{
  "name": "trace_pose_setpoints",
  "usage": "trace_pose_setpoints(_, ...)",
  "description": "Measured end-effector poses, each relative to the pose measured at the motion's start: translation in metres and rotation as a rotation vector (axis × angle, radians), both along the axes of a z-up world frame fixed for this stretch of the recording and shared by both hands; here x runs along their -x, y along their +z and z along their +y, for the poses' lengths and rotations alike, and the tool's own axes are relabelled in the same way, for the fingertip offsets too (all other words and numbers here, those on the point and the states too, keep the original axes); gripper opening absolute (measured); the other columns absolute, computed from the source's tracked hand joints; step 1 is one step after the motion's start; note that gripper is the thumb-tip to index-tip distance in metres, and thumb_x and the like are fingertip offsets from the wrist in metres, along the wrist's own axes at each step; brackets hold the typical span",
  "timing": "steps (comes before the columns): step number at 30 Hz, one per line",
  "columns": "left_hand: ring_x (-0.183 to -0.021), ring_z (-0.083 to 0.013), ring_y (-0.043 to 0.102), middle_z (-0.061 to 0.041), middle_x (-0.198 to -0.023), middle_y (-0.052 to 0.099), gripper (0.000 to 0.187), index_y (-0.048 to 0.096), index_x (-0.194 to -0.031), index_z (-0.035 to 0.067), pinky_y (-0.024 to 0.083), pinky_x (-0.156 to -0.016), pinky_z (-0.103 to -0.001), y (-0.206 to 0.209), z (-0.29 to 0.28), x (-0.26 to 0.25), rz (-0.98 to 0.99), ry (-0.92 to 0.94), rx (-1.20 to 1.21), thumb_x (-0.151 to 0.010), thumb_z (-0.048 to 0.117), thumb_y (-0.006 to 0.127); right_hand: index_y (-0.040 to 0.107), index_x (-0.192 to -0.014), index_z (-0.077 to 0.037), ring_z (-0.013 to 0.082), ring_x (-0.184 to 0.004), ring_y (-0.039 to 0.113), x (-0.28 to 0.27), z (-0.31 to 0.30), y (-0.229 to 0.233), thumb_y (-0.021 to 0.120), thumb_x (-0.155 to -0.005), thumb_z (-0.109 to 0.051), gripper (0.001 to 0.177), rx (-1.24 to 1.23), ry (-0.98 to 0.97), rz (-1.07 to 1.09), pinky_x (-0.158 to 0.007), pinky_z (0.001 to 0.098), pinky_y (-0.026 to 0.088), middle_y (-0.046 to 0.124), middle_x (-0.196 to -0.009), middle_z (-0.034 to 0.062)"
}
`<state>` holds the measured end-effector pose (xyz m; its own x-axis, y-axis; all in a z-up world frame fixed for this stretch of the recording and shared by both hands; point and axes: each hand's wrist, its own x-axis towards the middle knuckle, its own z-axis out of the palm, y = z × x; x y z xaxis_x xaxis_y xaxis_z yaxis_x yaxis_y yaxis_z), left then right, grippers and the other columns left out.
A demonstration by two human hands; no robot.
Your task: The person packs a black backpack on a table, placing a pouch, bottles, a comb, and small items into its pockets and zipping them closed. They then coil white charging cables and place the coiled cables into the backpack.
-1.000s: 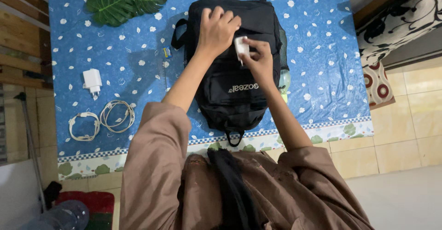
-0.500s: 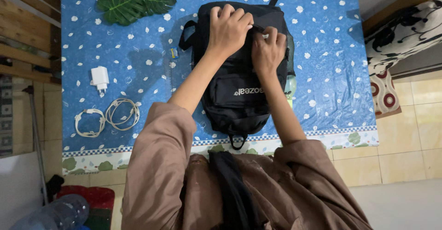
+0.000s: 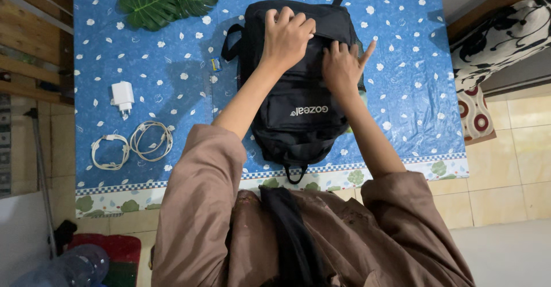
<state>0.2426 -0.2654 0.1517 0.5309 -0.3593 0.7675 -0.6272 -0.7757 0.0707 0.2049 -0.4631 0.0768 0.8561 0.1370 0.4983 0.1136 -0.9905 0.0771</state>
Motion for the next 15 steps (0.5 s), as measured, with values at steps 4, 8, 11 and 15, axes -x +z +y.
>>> trace_pose_setpoints(4,-0.090,-0.0198,0.055,0.006,-0.083,0.062,0.008,0.069,-0.086,0.020,0.037,-0.086,-0.044,-0.002,-0.001,0.003,0.012,0.001,-0.027,-0.087,0.022,0.076,0.070,-0.097,-0.008,0.0403,-0.112,0.062,-0.010,0.004,0.000,0.059,-0.108,-0.037,0.033,-0.008,-0.005,-0.046,-0.113,0.0738,-0.007,0.072,-0.090,0.0082)
trace_pose_setpoints(8,-0.091,-0.0210,0.056,0.005,-0.086,0.061,0.009,0.068,-0.091,0.020,0.038,-0.087,-0.045,-0.006,0.000,0.012,0.084,0.025,-0.039,-0.087,0.021,0.076,0.070,-0.096,-0.005,0.0429,-0.111,0.061,-0.011,0.004,-0.003,0.059,-0.108,-0.042,0.041,-0.044,-0.013,0.019,-0.107,0.0776,-0.011,0.072,-0.090,0.0112)
trace_pose_setpoints(11,-0.097,-0.0223,0.055,0.004,-0.096,0.059,0.015,0.068,-0.103,0.023,0.039,-0.090,-0.044,-0.013,0.008,0.029,0.018,0.105,-0.047,-0.090,0.018,0.074,0.070,-0.099,-0.003,0.0442,-0.118,0.059,-0.008,0.002,-0.004,0.058,-0.110,-0.043,0.043,-0.050,-0.020,0.021,-0.106,0.0792,-0.012,0.073,-0.097,0.0125)
trace_pose_setpoints(15,-0.110,-0.0250,0.055,0.002,-0.113,0.059,0.028,0.068,-0.117,0.025,0.037,-0.100,-0.051,-0.027,0.037,0.066,0.205,0.051,0.053,-0.090,0.018,0.074,0.064,-0.124,0.001,0.0465,-0.134,0.050,0.009,0.011,0.001,0.060,-0.109,-0.042,0.046,-0.059,-0.011,0.035,-0.104,0.0801,-0.015,0.068,-0.123,0.0173)
